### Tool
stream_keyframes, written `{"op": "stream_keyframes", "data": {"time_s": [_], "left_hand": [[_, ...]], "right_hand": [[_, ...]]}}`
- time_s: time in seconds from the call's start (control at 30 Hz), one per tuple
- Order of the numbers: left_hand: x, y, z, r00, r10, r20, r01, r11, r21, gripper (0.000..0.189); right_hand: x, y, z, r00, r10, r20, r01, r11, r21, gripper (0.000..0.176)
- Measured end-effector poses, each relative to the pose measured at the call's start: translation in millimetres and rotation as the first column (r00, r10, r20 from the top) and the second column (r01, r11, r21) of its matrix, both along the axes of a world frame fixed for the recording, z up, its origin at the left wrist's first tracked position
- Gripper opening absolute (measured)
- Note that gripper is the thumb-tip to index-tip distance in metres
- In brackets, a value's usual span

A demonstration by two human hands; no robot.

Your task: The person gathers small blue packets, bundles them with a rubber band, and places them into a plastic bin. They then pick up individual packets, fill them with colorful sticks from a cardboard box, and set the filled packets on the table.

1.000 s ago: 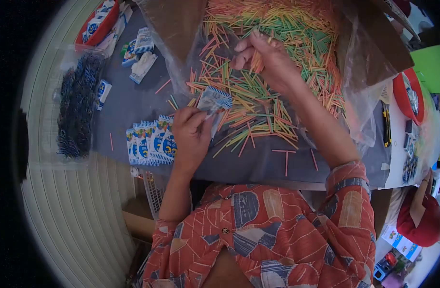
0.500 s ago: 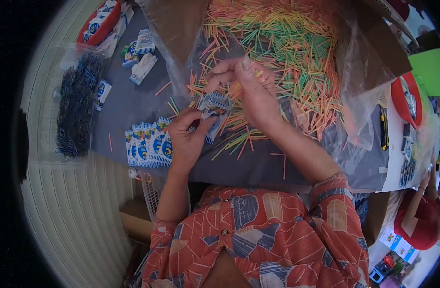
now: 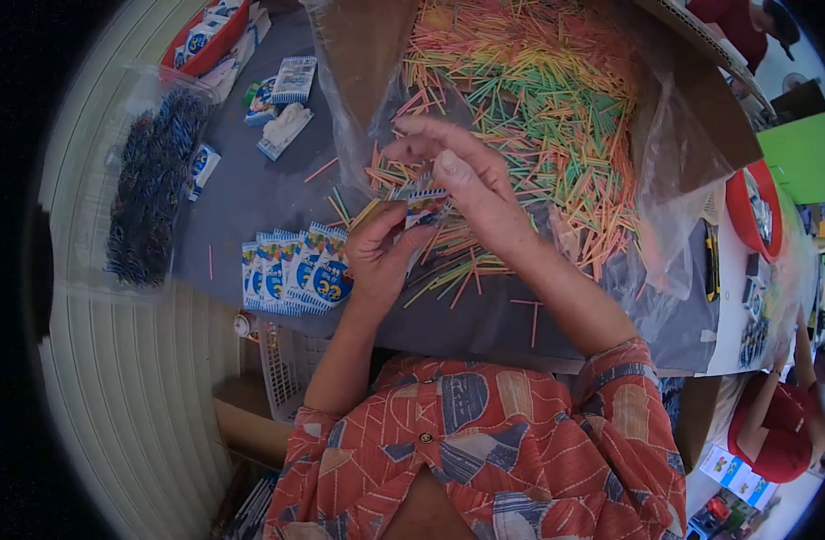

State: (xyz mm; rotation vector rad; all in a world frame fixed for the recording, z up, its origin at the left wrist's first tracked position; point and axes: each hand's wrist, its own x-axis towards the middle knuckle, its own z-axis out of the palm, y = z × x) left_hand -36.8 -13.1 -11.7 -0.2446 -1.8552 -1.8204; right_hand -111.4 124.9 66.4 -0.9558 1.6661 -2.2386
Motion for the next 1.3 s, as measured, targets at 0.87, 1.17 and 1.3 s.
{"op": "stream_keyframes", "data": {"time_s": [0.87, 1.17, 1.3], "left_hand": [[84.3, -58.4, 4.9, 0.783, 0.618, -0.066, -0.321, 0.312, -0.894, 0.048], [65.5, -53.9, 38.9, 0.812, 0.57, -0.126, -0.3, 0.224, -0.927, 0.039], [34.0, -18.5, 48.5, 0.924, 0.348, 0.158, -0.024, 0.464, -0.886, 0.029]], "right_hand": [[-277.7, -77.5, -25.2, 0.571, 0.413, -0.71, 0.813, -0.163, 0.559, 0.041], [-374.4, -71.9, -87.0, 0.738, -0.021, -0.675, 0.608, 0.455, 0.651, 0.039], [-344.0, -36.9, -45.5, 0.661, -0.368, -0.654, 0.719, 0.559, 0.412, 0.028]]}}
